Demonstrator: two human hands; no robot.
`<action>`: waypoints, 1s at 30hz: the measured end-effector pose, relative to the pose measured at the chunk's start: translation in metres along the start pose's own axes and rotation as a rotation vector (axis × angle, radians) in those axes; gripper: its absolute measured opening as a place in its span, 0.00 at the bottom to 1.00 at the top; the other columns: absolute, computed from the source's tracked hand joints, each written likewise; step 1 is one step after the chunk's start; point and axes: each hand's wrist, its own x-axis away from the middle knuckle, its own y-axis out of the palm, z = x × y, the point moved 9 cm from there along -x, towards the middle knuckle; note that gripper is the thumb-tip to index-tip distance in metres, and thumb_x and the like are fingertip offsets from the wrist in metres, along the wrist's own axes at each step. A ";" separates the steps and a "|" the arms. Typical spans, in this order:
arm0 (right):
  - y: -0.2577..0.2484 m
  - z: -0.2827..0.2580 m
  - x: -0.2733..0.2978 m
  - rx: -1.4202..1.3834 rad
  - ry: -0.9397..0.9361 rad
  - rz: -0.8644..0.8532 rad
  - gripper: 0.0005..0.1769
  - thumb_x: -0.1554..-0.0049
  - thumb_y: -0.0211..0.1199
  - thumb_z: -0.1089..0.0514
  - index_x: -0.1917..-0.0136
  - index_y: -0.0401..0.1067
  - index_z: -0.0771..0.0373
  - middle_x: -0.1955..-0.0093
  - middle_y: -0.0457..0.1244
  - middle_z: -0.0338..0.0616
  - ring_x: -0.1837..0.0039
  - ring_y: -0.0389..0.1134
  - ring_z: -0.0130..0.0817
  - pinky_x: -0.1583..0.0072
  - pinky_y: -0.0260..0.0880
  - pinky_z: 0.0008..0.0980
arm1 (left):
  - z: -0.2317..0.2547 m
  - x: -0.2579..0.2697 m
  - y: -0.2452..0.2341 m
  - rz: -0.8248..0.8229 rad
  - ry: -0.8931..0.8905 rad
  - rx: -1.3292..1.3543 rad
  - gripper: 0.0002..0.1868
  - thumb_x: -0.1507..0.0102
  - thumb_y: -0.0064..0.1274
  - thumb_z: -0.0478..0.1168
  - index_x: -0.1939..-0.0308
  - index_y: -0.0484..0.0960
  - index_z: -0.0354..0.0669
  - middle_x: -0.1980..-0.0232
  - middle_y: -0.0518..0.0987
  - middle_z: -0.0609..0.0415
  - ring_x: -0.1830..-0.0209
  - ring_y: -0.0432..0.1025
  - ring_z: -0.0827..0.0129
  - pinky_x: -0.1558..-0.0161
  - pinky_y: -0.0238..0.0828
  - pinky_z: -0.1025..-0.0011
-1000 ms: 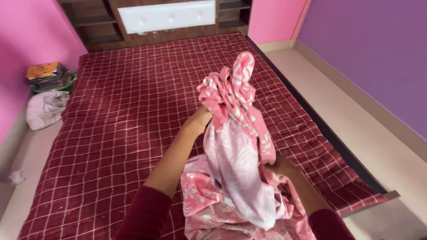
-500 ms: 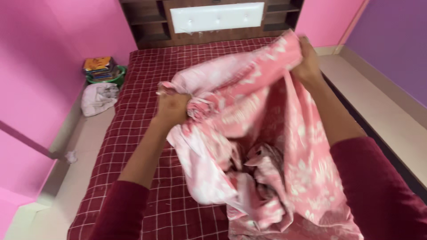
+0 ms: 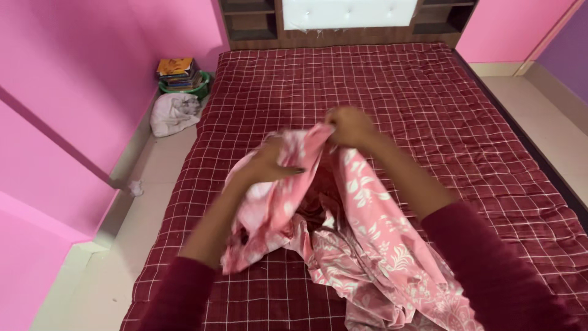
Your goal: The person unfolds a pink floral patterned sheet and spreads it over a bed with a red checkered sheet. They smooth the fabric by hand, tucking the edges under the mattress and adjusting the corners to ensure a neat fit.
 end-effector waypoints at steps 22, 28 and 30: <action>0.226 0.181 0.258 -0.706 0.359 -0.697 0.42 0.42 0.51 0.30 0.22 0.63 0.51 0.23 0.60 0.41 0.22 0.59 0.40 0.26 0.63 0.52 | 0.094 0.026 -0.083 0.292 -0.180 0.130 0.27 0.42 0.53 0.34 0.38 0.75 0.57 0.63 0.86 0.52 0.76 0.80 0.63 0.71 0.75 0.68; 0.145 0.075 0.159 -0.892 0.224 -0.427 0.51 0.44 0.54 0.28 0.18 0.46 0.56 0.21 0.56 0.52 0.28 0.64 0.44 0.38 0.76 0.45 | 0.141 0.010 -0.035 0.259 0.005 -0.187 0.28 0.51 0.59 0.45 0.46 0.84 0.47 0.62 0.87 0.46 0.60 0.82 0.56 0.52 0.77 0.61; 0.142 0.053 0.160 -0.931 0.193 -0.516 0.52 0.44 0.56 0.30 0.17 0.42 0.55 0.21 0.56 0.52 0.30 0.65 0.40 0.45 0.78 0.41 | 0.138 0.010 -0.035 0.281 -0.003 -0.190 0.26 0.51 0.59 0.47 0.49 0.86 0.49 0.58 0.86 0.47 0.56 0.80 0.54 0.51 0.76 0.58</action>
